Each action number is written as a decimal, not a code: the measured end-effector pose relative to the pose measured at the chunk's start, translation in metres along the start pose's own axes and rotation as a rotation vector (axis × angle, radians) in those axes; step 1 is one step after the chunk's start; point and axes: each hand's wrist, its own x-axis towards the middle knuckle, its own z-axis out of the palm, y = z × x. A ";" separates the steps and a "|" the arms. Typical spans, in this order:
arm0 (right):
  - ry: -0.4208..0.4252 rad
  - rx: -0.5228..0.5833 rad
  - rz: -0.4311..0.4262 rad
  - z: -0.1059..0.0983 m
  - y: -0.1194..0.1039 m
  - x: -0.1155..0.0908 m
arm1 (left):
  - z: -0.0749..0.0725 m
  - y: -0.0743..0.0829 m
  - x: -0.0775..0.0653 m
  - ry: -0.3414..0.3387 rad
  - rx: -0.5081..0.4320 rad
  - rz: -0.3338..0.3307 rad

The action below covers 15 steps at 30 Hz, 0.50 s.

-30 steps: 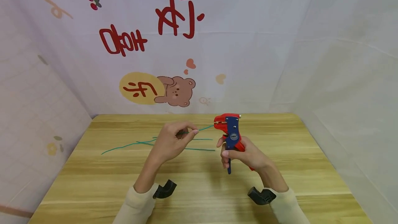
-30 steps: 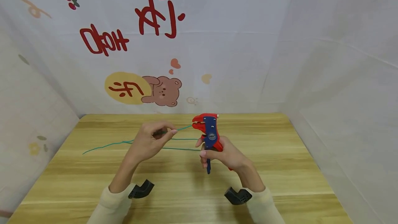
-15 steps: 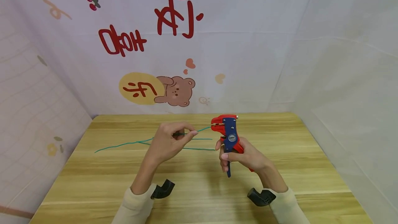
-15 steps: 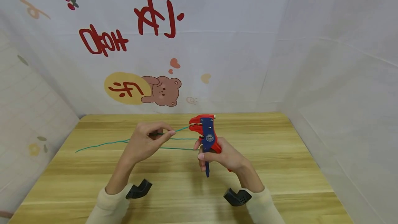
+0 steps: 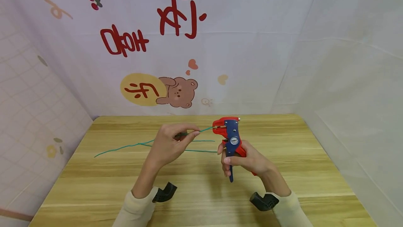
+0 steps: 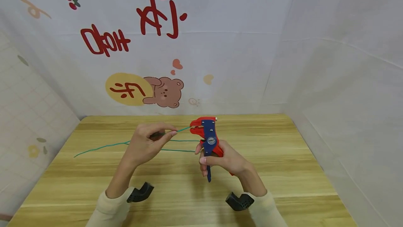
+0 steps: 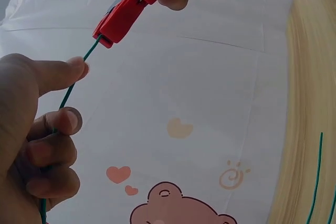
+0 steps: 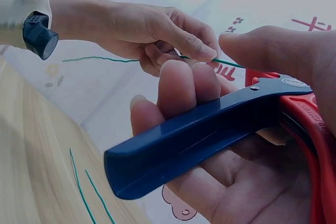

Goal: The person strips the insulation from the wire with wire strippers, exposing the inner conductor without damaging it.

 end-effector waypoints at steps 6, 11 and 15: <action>-0.010 -0.007 -0.009 0.000 0.000 0.000 | 0.003 0.003 0.001 0.028 0.041 0.027; -0.011 -0.019 -0.011 0.002 0.001 0.001 | 0.004 0.004 0.001 0.043 0.067 0.025; -0.007 -0.017 -0.002 0.003 0.001 0.002 | 0.004 0.005 0.001 0.043 0.077 0.022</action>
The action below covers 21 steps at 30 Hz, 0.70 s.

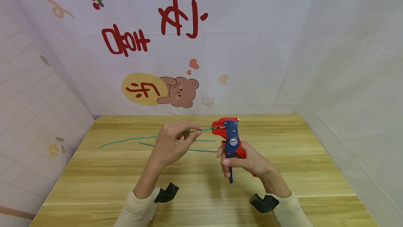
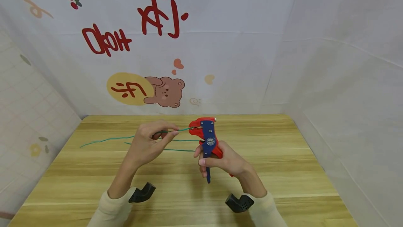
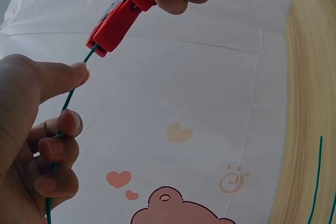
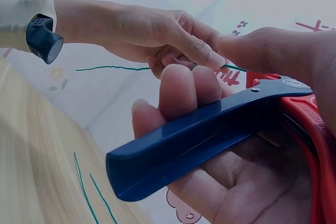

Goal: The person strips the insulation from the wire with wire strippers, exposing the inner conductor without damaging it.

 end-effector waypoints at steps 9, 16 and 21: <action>0.010 0.009 0.029 -0.001 0.000 0.000 | 0.002 0.002 0.002 -0.016 0.005 -0.008; 0.017 0.003 0.043 0.000 0.001 0.001 | 0.000 0.002 0.002 -0.036 -0.006 -0.021; 0.022 -0.003 0.059 0.000 0.001 0.001 | -0.001 0.003 0.002 -0.047 -0.010 -0.029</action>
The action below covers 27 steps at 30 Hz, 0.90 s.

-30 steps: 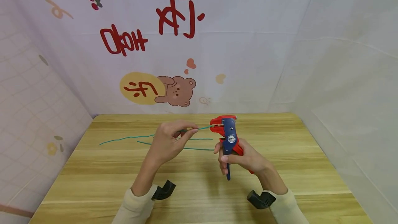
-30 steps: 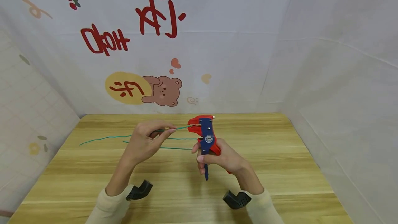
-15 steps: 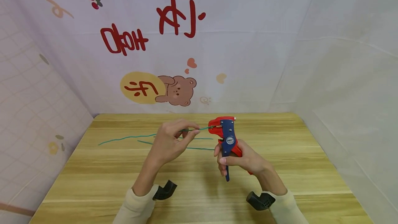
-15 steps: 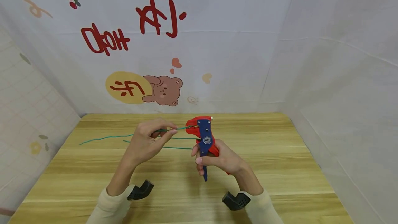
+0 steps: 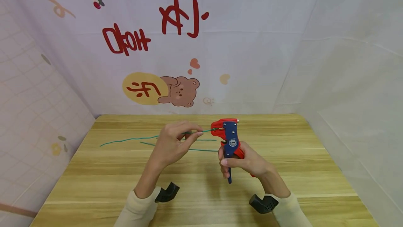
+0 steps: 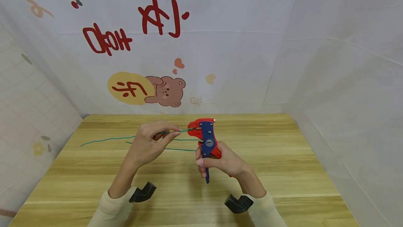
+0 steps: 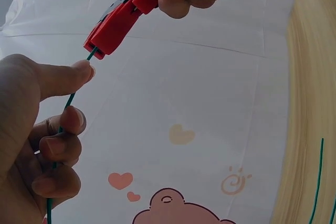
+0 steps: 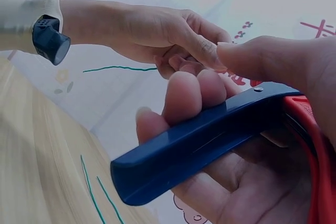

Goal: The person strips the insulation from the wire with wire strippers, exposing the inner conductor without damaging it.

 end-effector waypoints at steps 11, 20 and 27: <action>0.087 -0.024 0.099 0.005 0.000 0.000 | 0.000 0.001 -0.001 0.004 0.018 0.026; 0.102 -0.050 0.101 0.004 0.003 -0.001 | 0.000 0.001 -0.001 0.010 0.028 0.025; 0.086 -0.058 0.102 0.005 0.004 -0.001 | 0.001 0.002 -0.002 0.015 0.026 0.027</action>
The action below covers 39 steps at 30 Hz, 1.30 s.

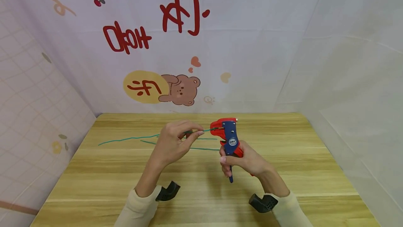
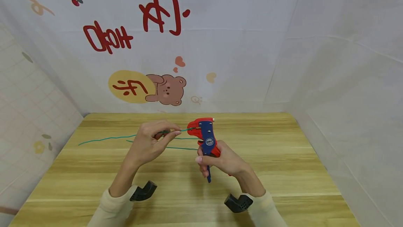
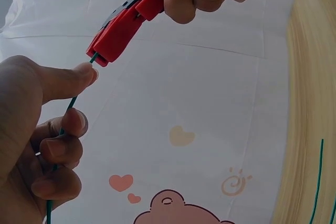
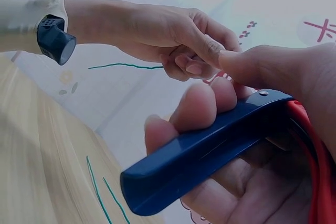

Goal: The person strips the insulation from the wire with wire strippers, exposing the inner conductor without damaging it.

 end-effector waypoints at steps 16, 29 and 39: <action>0.042 -0.027 0.030 0.004 0.000 0.002 | -0.001 0.000 0.000 -0.013 0.014 -0.024; 0.124 -0.052 0.074 0.010 0.003 0.006 | -0.001 -0.002 -0.001 -0.009 0.048 -0.063; 0.121 -0.108 0.067 0.009 0.002 0.006 | -0.001 -0.004 -0.001 -0.005 0.017 -0.061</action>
